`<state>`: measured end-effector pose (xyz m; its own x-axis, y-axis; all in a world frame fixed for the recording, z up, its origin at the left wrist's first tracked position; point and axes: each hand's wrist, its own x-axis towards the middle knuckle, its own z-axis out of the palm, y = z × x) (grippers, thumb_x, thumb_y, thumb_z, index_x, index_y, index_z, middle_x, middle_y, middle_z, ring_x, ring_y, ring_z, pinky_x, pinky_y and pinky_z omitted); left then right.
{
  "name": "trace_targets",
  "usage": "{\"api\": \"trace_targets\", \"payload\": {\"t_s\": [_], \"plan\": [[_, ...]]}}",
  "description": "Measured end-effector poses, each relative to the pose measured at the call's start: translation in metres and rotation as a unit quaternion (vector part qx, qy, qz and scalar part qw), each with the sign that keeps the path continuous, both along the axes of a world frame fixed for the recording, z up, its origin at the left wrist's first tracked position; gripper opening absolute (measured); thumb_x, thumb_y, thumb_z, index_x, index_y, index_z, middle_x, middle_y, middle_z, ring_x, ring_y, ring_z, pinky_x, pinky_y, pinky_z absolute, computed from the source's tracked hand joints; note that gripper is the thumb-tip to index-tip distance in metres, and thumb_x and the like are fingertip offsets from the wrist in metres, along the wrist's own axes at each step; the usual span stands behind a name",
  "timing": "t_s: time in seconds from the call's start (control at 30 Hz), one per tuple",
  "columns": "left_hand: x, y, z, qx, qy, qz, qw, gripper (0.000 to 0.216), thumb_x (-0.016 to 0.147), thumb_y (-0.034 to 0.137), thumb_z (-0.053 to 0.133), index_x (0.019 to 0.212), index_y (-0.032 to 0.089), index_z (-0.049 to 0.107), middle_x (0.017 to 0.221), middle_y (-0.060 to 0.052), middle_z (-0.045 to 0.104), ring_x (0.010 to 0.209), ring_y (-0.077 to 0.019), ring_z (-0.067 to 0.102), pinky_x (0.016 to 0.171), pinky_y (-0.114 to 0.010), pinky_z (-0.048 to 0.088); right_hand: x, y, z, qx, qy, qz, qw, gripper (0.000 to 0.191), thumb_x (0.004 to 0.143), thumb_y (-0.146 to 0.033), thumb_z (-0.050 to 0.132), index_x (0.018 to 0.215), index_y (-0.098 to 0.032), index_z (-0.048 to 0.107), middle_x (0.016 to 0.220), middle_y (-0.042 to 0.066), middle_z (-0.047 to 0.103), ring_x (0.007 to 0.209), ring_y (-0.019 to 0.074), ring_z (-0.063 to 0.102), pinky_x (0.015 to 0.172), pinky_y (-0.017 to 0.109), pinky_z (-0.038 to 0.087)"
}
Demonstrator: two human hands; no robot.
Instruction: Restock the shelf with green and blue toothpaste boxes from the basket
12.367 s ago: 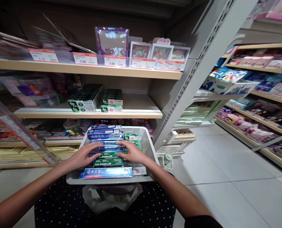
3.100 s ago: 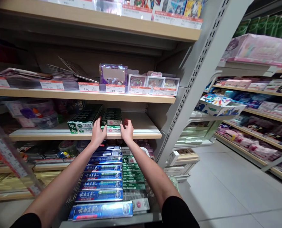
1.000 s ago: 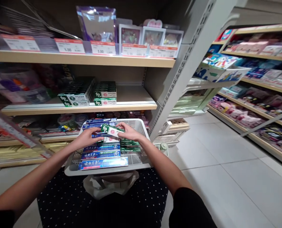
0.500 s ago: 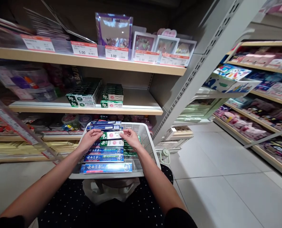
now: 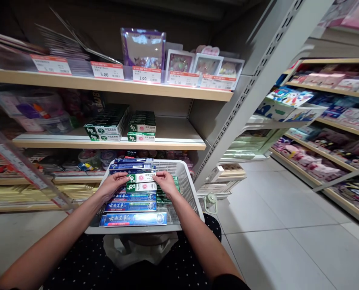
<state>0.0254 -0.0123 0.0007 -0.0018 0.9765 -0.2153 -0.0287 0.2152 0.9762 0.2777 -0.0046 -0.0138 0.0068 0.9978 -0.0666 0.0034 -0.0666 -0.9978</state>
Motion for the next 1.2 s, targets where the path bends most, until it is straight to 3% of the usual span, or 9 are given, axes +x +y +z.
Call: {"api": "trace_targets", "payload": {"t_s": [0.27,0.43,0.57,0.73,0.83,1.0,1.2], "plan": [[0.005,-0.005,0.001,0.037,0.018,0.024,0.999,0.056,0.058,0.047,0.083,0.102,0.016,0.067,0.1,-0.011,0.073,0.094,-0.0249,0.069,0.086,-0.039,0.055,-0.007,-0.002,-0.003,0.029,0.009,-0.025,0.999,0.045,0.061,-0.045,0.077,0.093,-0.019,0.058,0.083,0.003,0.067,0.078,0.0182,0.066,0.075,0.033,0.054],[0.008,-0.002,0.012,0.106,0.038,0.048,0.992,0.047,0.064,0.043,0.081,0.1,0.016,0.069,0.106,-0.012,0.072,0.099,-0.0263,0.068,0.092,-0.042,0.053,-0.01,-0.001,0.013,0.068,-0.007,-0.021,0.997,0.044,0.065,-0.043,0.075,0.098,-0.018,0.06,0.096,0.008,0.068,0.088,0.02,0.067,0.082,0.035,0.054],[0.015,0.018,0.049,0.194,0.072,0.072,0.976,0.046,0.07,0.04,0.076,0.108,0.014,0.069,0.111,-0.012,0.07,0.104,-0.0256,0.066,0.097,-0.042,0.05,-0.014,0.013,0.051,0.133,-0.017,-0.037,0.99,0.044,0.067,-0.039,0.075,0.102,-0.018,0.058,0.104,0.01,0.067,0.095,0.0209,0.065,0.087,0.036,0.054],[0.03,0.067,0.107,0.298,0.101,0.115,0.942,0.043,0.075,0.033,0.071,0.112,0.011,0.067,0.113,-0.013,0.069,0.103,-0.0236,0.066,0.097,-0.039,0.05,-0.021,0.057,0.112,0.217,-0.031,-0.098,0.971,0.039,0.068,-0.033,0.072,0.1,-0.017,0.057,0.104,0.009,0.067,0.097,0.0203,0.064,0.092,0.038,0.053],[0.037,0.097,0.122,0.337,0.157,0.165,0.913,0.036,0.078,0.027,0.068,0.111,0.012,0.068,0.108,-0.013,0.07,0.096,-0.0222,0.067,0.092,-0.038,0.052,-0.026,0.086,0.132,0.256,-0.049,-0.124,0.958,0.036,0.069,-0.031,0.071,0.1,-0.018,0.057,0.104,0.008,0.066,0.097,0.0201,0.064,0.092,0.038,0.054],[0.043,0.126,0.111,0.396,0.219,0.223,0.863,0.03,0.083,0.022,0.06,0.112,0.015,0.066,0.11,-0.012,0.067,0.094,-0.0207,0.066,0.089,-0.037,0.054,-0.034,0.115,0.129,0.273,-0.088,-0.148,0.946,0.026,0.074,-0.025,0.066,0.097,-0.017,0.058,0.103,0.009,0.063,0.092,0.0198,0.065,0.088,0.038,0.056],[0.043,0.138,0.1,0.404,0.28,0.222,0.842,0.029,0.086,0.022,0.056,0.111,0.012,0.064,0.113,-0.016,0.065,0.098,-0.0231,0.065,0.088,-0.037,0.054,-0.038,0.135,0.115,0.317,-0.127,-0.165,0.925,0.024,0.078,-0.023,0.061,0.101,-0.017,0.059,0.111,0.012,0.059,0.097,0.0206,0.063,0.089,0.037,0.055]]}}
